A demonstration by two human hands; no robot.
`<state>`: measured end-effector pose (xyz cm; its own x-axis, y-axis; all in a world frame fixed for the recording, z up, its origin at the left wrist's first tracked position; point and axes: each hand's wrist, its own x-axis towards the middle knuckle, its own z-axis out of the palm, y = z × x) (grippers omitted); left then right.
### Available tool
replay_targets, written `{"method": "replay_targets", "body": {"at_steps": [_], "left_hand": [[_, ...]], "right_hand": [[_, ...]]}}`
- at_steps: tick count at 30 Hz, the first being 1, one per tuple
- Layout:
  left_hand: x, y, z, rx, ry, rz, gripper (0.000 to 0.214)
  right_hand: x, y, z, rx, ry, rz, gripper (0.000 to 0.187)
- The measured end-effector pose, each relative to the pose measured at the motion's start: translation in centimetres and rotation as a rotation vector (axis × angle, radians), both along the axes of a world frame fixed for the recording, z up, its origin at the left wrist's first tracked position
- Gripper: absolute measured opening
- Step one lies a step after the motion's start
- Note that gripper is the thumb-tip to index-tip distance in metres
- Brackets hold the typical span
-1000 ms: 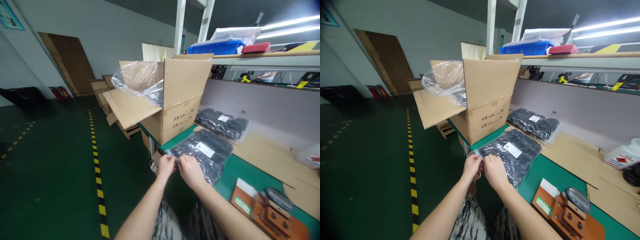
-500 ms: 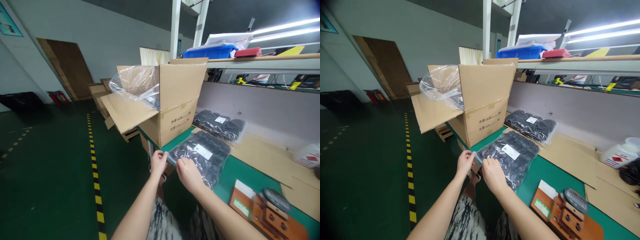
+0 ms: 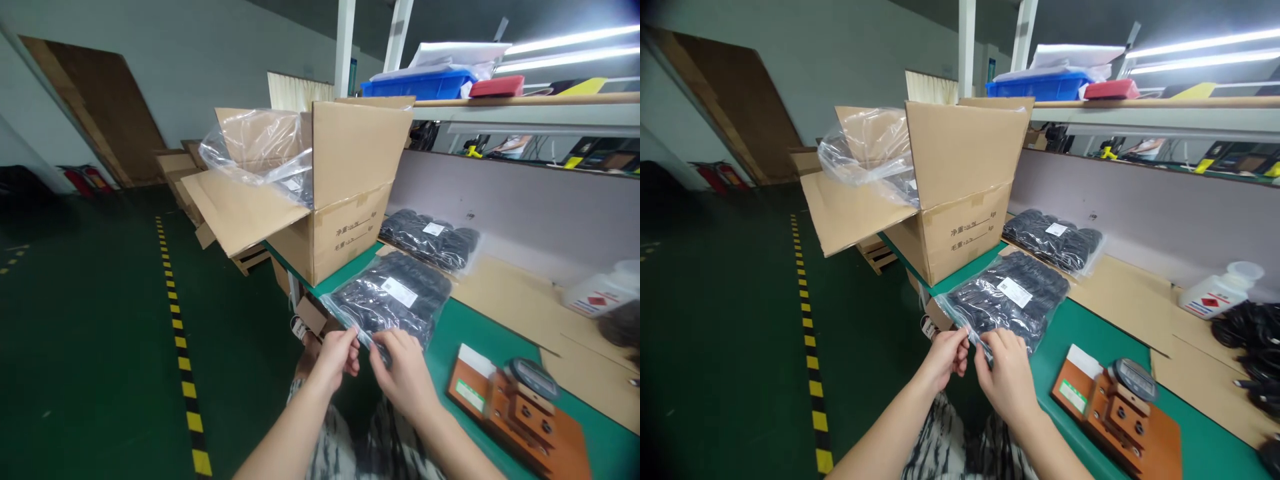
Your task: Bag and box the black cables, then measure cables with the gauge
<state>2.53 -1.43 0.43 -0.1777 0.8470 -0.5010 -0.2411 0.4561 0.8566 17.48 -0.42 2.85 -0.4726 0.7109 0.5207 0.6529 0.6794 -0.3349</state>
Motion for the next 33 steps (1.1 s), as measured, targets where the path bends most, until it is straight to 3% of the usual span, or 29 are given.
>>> {"method": "replay_targets", "body": {"at_steps": [6, 11, 15, 19, 23, 28, 33], "left_hand": [[-0.8, 0.5, -0.1, 0.007, -0.017, -0.037, 0.037], [-0.9, 0.7, -0.1, 0.026, 0.022, -0.071, 0.039], [-0.8, 0.6, -0.5, 0.138, 0.165, 0.045, 0.031], [-0.5, 0.1, -1.0, 0.308, 0.327, 0.18, 0.031], [-0.1, -0.6, -1.2, 0.404, 0.378, 0.174, 0.02], [0.0, -0.8, -1.7, 0.4, 0.318, 0.098, 0.025], [0.4, -1.1, -1.4, 0.366, 0.223, 0.106, 0.033]], "right_hand": [[4.2, -1.6, -2.5, -0.087, 0.174, -0.153, 0.025], [4.4, -1.8, -3.5, -0.208, 0.207, -0.139, 0.032], [4.4, -1.8, -3.6, -0.18, 0.219, -0.136, 0.031], [3.7, -1.3, -2.6, -0.07, 0.193, -0.123, 0.021], [1.5, 0.0, -0.7, -0.062, 0.166, -0.042, 0.015], [-1.4, 2.0, 1.2, -0.142, 0.051, 0.02, 0.015], [-3.7, 3.2, 3.4, -0.159, -0.152, -0.017, 0.014]]}}
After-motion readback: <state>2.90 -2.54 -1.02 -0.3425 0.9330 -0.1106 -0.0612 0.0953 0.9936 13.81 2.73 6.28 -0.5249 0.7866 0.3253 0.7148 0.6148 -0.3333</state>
